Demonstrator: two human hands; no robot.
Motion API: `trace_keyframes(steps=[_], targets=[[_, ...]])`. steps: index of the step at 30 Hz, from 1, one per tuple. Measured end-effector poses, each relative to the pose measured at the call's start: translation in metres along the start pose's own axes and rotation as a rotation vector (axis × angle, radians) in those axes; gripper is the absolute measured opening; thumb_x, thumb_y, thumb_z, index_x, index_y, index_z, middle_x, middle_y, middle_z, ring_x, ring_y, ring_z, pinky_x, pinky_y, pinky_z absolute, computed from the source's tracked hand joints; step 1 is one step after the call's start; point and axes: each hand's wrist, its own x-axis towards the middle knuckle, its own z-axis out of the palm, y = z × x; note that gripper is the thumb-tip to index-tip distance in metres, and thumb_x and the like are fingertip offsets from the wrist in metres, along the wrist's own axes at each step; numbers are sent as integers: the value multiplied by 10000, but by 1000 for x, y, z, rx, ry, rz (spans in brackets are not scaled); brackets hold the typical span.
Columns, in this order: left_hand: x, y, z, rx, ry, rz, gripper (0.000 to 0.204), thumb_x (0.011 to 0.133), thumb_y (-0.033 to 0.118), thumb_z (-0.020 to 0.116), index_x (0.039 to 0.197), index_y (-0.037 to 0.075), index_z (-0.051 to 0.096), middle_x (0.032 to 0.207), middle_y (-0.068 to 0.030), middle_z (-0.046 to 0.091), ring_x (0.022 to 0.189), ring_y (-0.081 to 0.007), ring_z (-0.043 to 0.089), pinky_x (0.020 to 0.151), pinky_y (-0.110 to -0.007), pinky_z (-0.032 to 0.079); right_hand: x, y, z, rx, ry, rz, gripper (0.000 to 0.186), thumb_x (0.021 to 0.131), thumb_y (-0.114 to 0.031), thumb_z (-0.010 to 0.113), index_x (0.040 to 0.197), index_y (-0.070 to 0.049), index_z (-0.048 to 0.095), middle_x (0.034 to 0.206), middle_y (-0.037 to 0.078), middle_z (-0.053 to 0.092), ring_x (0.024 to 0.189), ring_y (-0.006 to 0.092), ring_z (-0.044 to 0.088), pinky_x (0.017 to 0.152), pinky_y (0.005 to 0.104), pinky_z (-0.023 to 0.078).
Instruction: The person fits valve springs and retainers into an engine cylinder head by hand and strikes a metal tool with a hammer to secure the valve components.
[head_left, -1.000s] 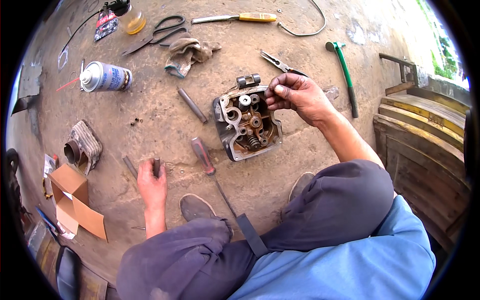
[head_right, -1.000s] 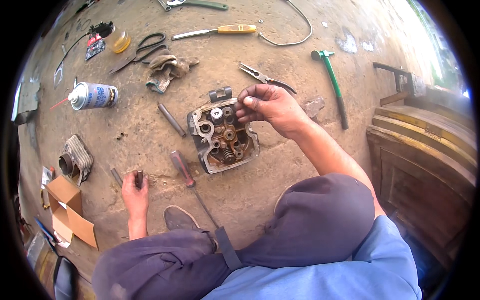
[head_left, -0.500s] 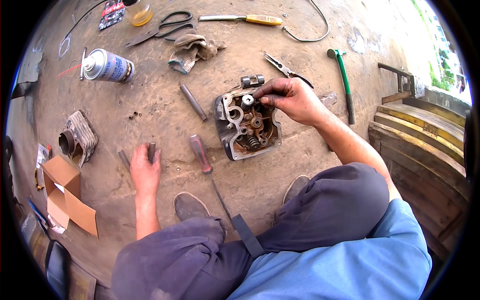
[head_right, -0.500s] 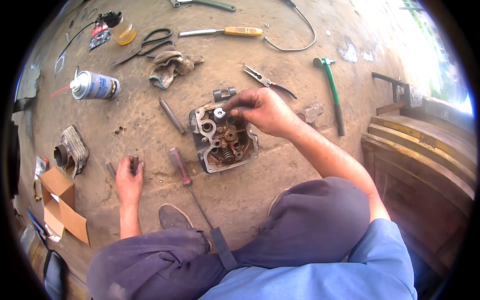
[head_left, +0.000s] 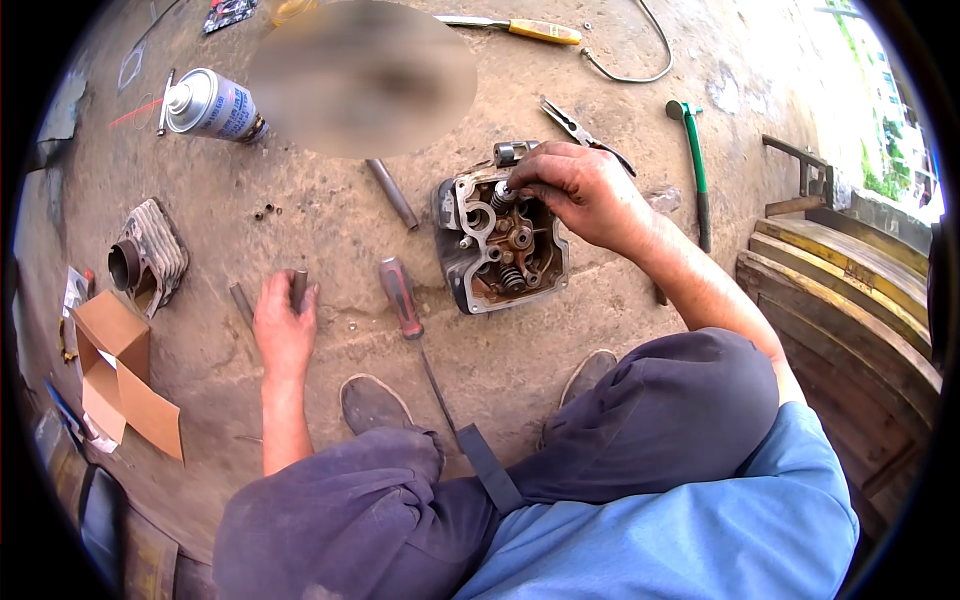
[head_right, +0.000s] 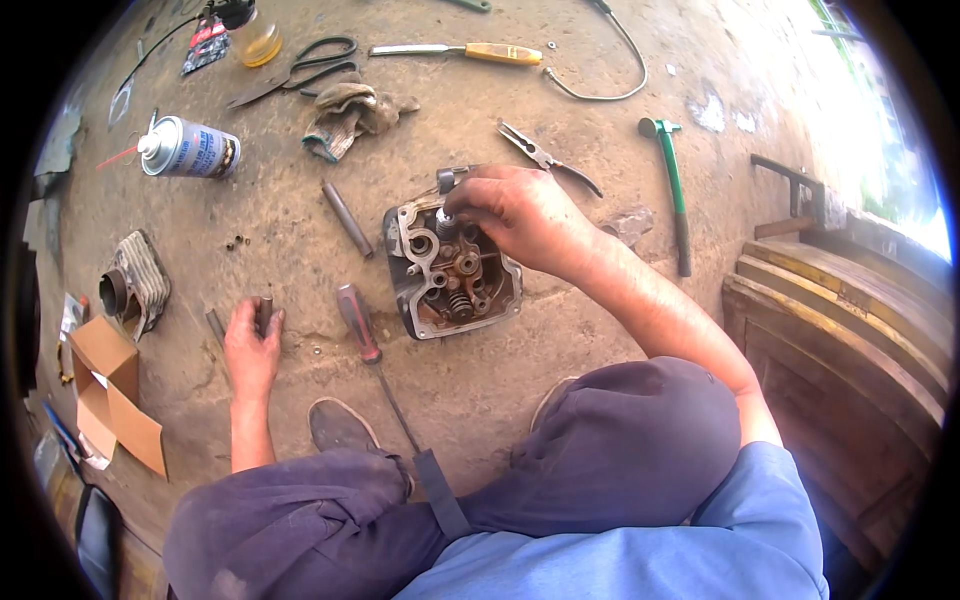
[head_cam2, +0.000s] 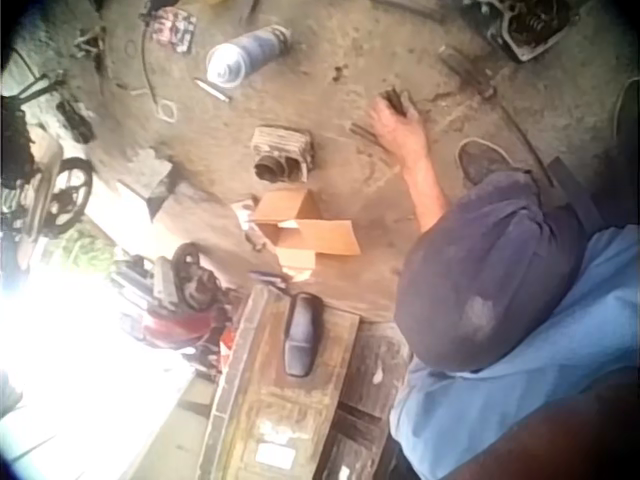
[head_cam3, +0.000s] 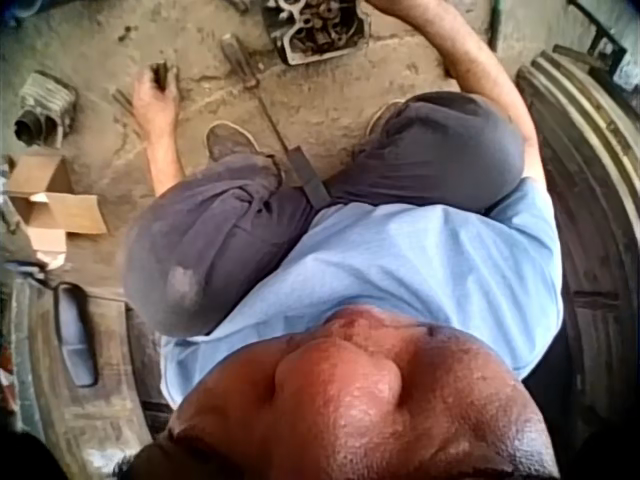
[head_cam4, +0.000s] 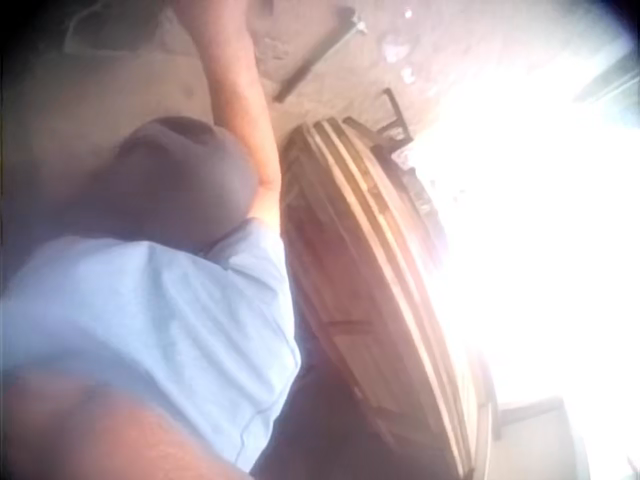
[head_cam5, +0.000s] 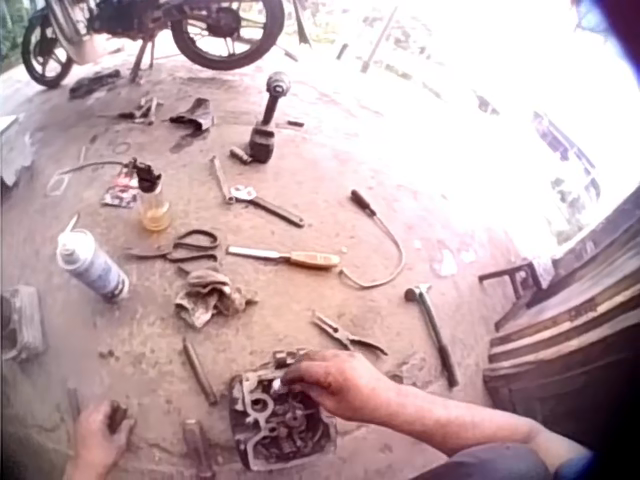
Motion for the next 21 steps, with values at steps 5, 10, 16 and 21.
trace_keyframes(steps=[5, 10, 16, 21], targets=[[0, 0, -1, -1, -8, 2, 286, 885, 130, 803, 1104, 35, 644, 1047, -153, 668, 962, -377, 664, 828, -442, 533, 6, 3, 1, -90, -64, -139, 189, 870, -21, 747, 1043, -94, 721, 1017, 80, 727, 1020, 326, 691, 878, 417, 571], [0, -1, -1, 6, -4, 4, 290, 883, 135, 804, 1105, 31, 648, 1055, -150, 673, 969, -373, 667, 831, -439, 535, 8, 4, 4, -83, -10, -193, 196, 853, -58, 760, 1040, -93, 712, 983, 81, 711, 1002, 314, 672, 854, 419, 570], [1, 4, -3, 0, -12, -11, 291, 881, 139, 804, 1105, 30, 654, 1063, -152, 678, 976, -374, 670, 839, -443, 538, 5, 9, 1, -281, 14, -325, 292, 804, -75, 755, 1091, -94, 702, 1038, 81, 724, 1072, 290, 675, 900, 411, 575], [0, 0, -3, 18, -5, -2, 286, 883, 140, 802, 1101, 28, 654, 1070, -154, 680, 984, -377, 671, 845, -443, 537, -1, 8, 4, -368, 32, -333, 350, 803, -69, 746, 1149, -92, 704, 1075, 94, 736, 1122, 287, 680, 947, 408, 571]])
